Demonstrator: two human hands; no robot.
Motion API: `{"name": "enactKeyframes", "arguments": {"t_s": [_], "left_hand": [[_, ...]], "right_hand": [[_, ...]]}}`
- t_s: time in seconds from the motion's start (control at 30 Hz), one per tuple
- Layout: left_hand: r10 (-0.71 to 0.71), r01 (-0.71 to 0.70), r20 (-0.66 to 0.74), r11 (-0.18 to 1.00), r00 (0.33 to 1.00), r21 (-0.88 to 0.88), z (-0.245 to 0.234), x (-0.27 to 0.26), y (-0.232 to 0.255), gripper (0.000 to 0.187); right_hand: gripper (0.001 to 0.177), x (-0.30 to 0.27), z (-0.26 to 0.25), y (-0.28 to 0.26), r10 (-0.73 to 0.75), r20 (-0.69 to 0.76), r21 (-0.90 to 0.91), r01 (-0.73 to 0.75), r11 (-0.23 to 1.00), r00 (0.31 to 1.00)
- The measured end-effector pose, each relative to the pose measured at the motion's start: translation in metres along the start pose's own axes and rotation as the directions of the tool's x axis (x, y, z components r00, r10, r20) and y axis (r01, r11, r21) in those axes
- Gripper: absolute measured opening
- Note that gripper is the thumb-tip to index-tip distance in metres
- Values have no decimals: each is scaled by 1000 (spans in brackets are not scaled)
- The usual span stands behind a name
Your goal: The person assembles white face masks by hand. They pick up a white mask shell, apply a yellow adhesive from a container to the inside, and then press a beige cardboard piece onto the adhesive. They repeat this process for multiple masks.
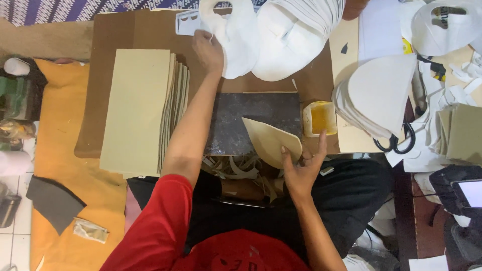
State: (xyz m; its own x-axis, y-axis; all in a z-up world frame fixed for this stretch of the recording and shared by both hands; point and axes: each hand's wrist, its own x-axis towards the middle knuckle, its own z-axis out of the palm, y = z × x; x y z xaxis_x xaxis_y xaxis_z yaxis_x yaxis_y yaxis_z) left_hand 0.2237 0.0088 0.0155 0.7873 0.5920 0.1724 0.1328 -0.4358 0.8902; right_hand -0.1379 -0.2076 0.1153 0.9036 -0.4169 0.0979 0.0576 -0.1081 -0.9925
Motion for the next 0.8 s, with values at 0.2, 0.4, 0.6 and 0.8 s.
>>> {"name": "enactKeyframes", "arguments": {"t_s": [0.2,0.4,0.6,0.8], "left_hand": [[145,-128,56,962,988,-241,-27,37,30,32],[-51,342,427,686,903,-642,-132,-52,108,39],[-180,312,547,937,817,-157,-176,-166,5,40],[60,-67,445,998,894,-1,-171,-182,-53,30]], "right_hand": [[93,-5,-10,-17,-63,-48,-12,62,998,997],[90,-21,-32,-30,-166,-177,-22,165,986,970],[84,-35,-49,-28,-229,-259,-71,218,973,938],[98,-40,-42,15,-171,-129,44,178,983,977]]}}
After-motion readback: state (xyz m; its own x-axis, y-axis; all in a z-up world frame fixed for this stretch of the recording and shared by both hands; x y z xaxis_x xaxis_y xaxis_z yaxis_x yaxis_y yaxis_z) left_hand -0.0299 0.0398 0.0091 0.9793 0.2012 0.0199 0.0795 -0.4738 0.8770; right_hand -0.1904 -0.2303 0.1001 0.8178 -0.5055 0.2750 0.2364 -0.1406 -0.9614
